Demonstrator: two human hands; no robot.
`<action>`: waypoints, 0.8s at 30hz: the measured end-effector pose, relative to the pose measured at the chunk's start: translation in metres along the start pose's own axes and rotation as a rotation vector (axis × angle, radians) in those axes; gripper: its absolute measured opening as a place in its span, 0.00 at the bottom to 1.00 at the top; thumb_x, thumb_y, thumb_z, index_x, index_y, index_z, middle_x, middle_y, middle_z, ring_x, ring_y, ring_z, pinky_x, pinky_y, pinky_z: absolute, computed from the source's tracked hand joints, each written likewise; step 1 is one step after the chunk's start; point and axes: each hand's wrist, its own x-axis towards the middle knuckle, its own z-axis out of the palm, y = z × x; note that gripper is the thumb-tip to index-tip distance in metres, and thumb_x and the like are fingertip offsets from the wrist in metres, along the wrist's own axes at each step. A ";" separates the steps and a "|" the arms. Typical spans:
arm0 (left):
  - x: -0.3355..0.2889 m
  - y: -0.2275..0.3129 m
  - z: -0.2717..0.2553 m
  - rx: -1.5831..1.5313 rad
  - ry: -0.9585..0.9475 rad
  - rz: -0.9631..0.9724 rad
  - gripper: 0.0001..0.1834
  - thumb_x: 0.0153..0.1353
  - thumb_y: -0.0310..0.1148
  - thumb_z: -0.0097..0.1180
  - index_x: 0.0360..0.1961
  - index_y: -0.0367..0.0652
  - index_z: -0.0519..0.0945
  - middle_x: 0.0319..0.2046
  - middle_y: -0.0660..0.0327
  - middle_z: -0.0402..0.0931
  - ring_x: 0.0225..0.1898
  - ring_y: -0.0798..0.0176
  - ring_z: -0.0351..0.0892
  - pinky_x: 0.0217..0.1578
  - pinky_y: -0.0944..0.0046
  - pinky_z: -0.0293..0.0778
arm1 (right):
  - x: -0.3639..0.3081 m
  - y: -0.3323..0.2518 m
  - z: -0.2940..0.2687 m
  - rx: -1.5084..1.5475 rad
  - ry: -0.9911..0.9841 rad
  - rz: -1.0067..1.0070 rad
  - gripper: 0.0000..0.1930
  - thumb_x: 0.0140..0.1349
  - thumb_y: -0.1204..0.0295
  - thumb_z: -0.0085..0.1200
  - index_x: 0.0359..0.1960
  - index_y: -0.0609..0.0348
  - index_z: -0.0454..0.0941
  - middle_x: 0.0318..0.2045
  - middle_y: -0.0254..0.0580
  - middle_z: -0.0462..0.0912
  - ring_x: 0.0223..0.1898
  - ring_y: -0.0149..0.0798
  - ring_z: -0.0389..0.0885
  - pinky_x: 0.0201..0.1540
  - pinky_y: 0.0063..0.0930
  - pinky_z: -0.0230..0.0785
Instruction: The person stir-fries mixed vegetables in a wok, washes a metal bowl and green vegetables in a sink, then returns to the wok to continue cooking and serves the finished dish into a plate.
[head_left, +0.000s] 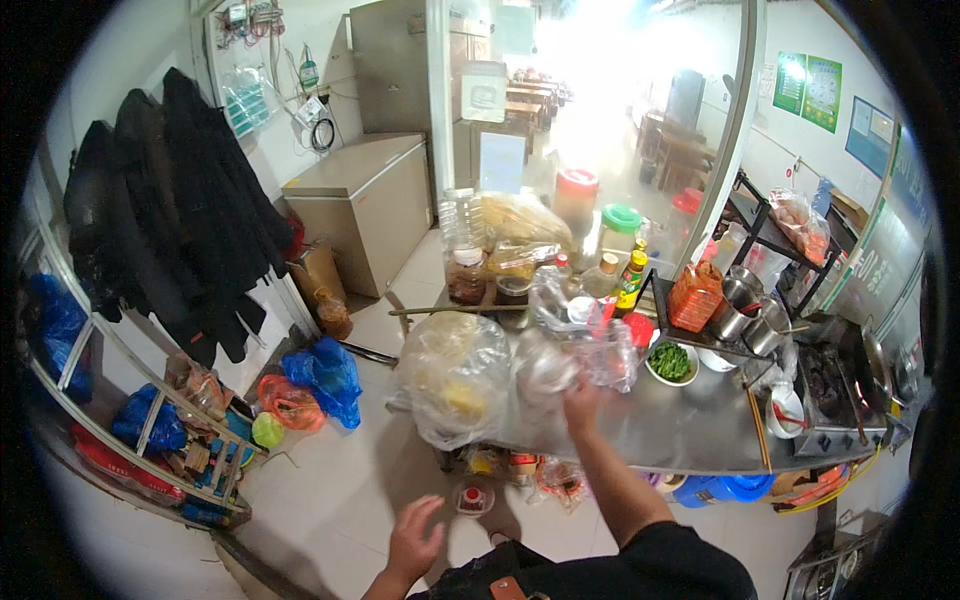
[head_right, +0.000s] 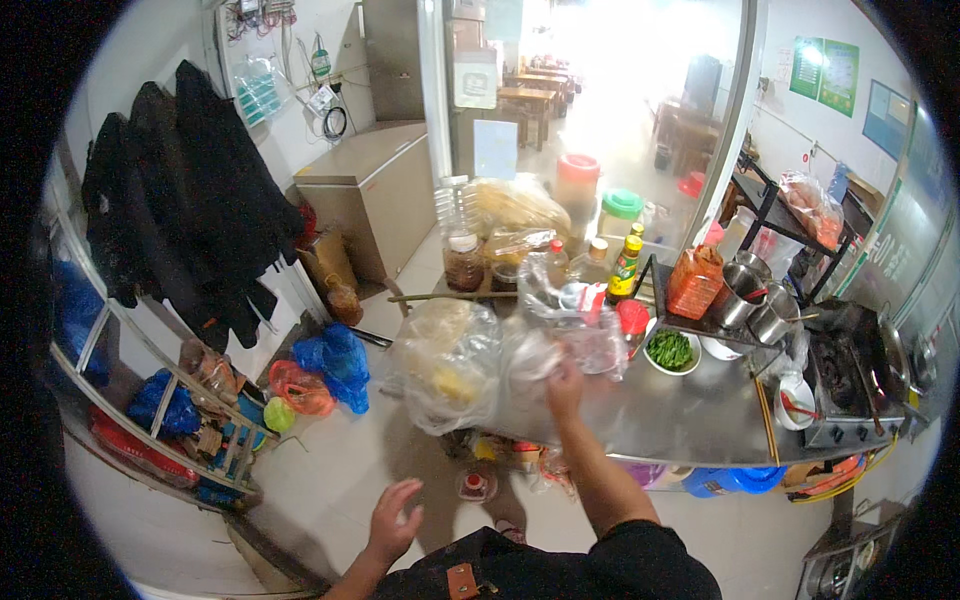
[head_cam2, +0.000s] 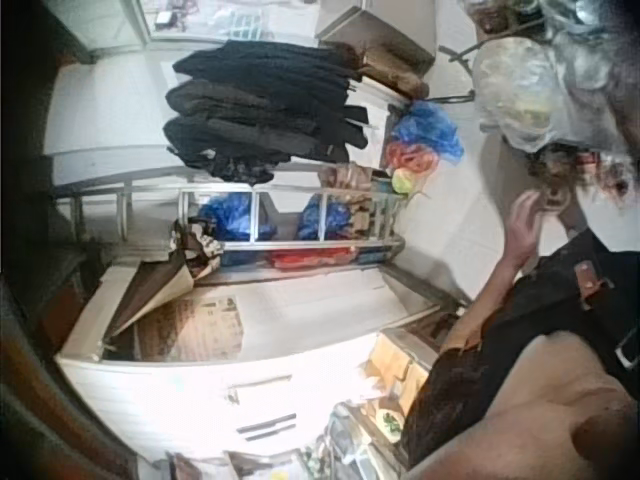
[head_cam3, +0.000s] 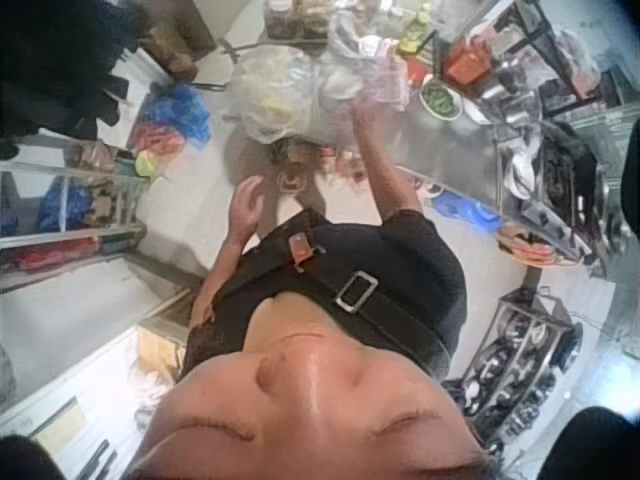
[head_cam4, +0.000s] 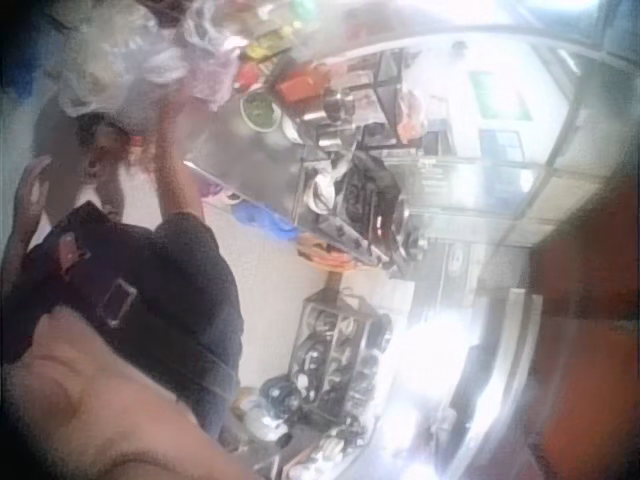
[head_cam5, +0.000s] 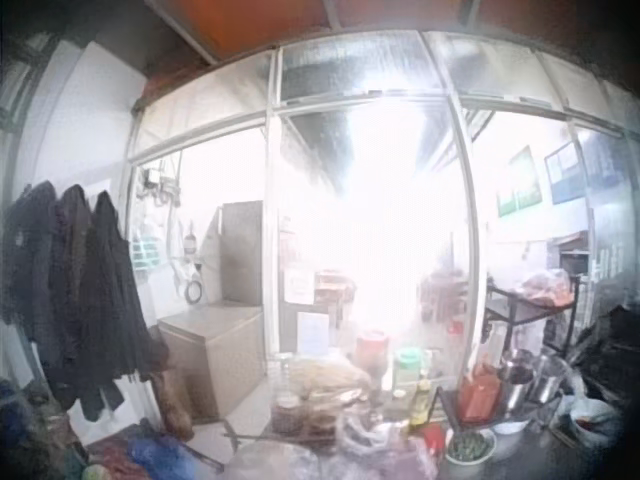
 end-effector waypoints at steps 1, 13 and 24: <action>0.031 0.009 0.019 -0.020 -0.036 0.015 0.31 0.52 0.32 0.62 0.56 0.31 0.69 0.56 0.44 0.69 0.58 0.44 0.68 0.59 0.54 0.65 | -0.017 -0.008 0.009 0.081 -0.057 -0.168 0.09 0.58 0.74 0.50 0.39 0.62 0.78 0.30 0.43 0.80 0.34 0.39 0.77 0.42 0.34 0.70; 0.197 -0.040 0.156 0.185 0.060 0.011 0.24 0.55 0.40 0.61 0.51 0.39 0.76 0.51 0.48 0.76 0.50 0.48 0.76 0.53 0.57 0.70 | 0.014 -0.122 -0.077 -0.758 -0.254 -0.612 0.25 0.49 0.70 0.63 0.52 0.54 0.75 0.44 0.40 0.79 0.47 0.46 0.78 0.56 0.47 0.65; 0.153 0.008 0.030 0.286 -0.578 -0.329 0.37 0.53 0.48 0.65 0.57 0.34 0.70 0.53 0.43 0.72 0.55 0.46 0.73 0.54 0.56 0.70 | -0.025 -0.128 -0.115 -0.841 -0.447 -0.502 0.12 0.46 0.75 0.58 0.35 0.50 0.80 0.26 0.35 0.72 0.31 0.40 0.74 0.43 0.42 0.68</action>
